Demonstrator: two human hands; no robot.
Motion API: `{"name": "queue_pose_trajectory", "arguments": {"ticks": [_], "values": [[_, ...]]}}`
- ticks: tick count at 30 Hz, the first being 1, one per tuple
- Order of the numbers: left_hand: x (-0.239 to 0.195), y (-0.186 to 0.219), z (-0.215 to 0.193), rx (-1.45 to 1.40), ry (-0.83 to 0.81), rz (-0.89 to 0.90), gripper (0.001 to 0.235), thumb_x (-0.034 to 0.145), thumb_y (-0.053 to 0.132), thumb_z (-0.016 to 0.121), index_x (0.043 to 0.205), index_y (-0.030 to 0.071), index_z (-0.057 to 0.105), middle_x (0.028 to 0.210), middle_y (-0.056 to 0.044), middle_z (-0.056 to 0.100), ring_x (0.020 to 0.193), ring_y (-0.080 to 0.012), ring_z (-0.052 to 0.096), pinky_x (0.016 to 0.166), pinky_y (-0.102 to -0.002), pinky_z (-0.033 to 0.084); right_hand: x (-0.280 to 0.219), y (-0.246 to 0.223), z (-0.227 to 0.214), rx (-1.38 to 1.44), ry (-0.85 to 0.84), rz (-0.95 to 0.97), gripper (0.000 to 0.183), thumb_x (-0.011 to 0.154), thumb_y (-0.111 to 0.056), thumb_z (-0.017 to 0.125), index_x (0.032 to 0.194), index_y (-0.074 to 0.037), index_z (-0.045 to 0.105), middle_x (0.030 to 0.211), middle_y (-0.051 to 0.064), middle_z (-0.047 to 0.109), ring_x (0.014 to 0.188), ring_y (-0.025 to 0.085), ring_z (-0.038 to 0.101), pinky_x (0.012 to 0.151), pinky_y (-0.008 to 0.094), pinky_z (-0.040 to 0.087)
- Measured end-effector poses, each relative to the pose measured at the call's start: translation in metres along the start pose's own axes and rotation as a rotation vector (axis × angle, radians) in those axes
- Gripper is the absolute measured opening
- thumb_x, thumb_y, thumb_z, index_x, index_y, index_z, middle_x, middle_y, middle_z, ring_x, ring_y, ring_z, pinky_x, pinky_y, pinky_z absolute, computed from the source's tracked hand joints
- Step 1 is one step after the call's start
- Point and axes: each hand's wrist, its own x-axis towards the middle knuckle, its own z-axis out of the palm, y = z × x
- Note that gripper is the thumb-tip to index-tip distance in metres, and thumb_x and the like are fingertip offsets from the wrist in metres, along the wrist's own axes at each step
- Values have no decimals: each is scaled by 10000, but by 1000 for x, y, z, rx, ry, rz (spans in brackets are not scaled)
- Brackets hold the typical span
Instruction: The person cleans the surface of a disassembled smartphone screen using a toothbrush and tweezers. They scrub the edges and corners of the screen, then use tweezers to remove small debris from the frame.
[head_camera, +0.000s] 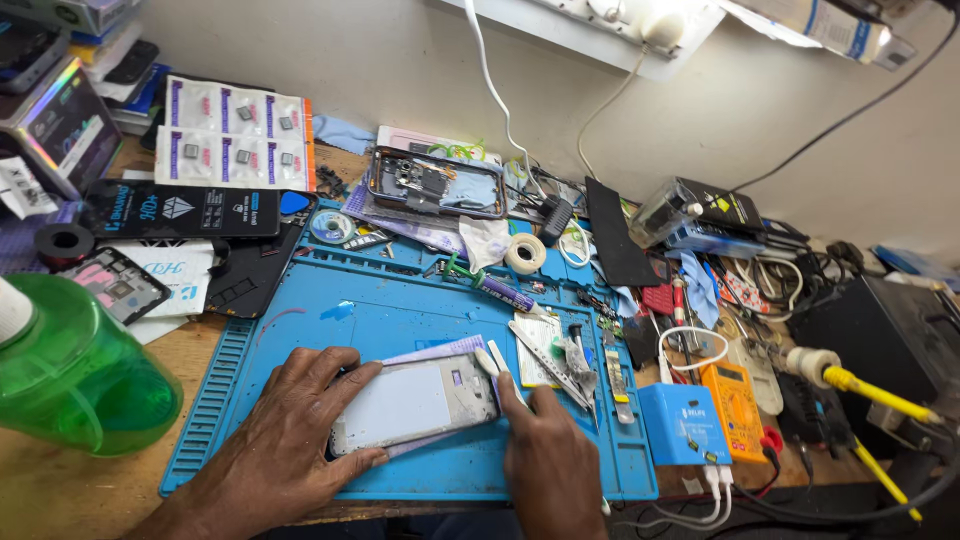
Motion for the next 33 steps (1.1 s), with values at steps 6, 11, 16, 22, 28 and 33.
{"name": "queue_pose_trajectory", "arguments": {"ticks": [6,11,16,22,28,33], "values": [[-4,-15,10,-10,-21,-31,836,728,432,815,1401,27,531,1346,-159,521,1192,-352,482,992,-479,381,6,1,8,-13,-33,24,716,829,-66,632,1473,-368,552,1037,80,628,892,320,719,701,510,582],[-4,-27,19,73,79,109,885,752,527,834,1418,24,538,1353,-182,517,1231,-368,471,1026,-497,388,5,0,12,23,83,-51,617,858,-83,631,1439,-287,583,967,99,625,869,312,718,716,491,589],[-9,-31,26,27,-69,-81,877,728,488,834,1430,69,515,1373,-142,506,1250,-347,461,1027,-483,383,8,0,18,26,47,6,684,781,-33,632,1420,-275,603,1044,119,625,936,376,687,706,513,570],[-2,-20,14,81,-100,-97,902,744,533,813,1450,75,489,1349,-158,494,1195,-341,461,1029,-492,391,-10,13,-10,48,-115,85,604,912,-146,616,1434,-451,622,1035,36,673,918,240,742,783,456,582],[1,-8,4,147,-99,-70,1042,709,621,839,1496,60,450,1417,-234,430,1306,-428,401,1064,-564,337,17,42,-43,135,320,-106,546,839,-170,675,1378,-96,637,1122,167,675,990,398,674,738,485,545],[-14,4,15,20,218,124,700,792,539,790,1330,119,637,1315,-172,595,1256,-370,539,1027,-501,435,8,38,-18,134,5,76,441,884,-341,711,1312,-237,694,1146,87,683,990,292,696,817,437,559]]}}
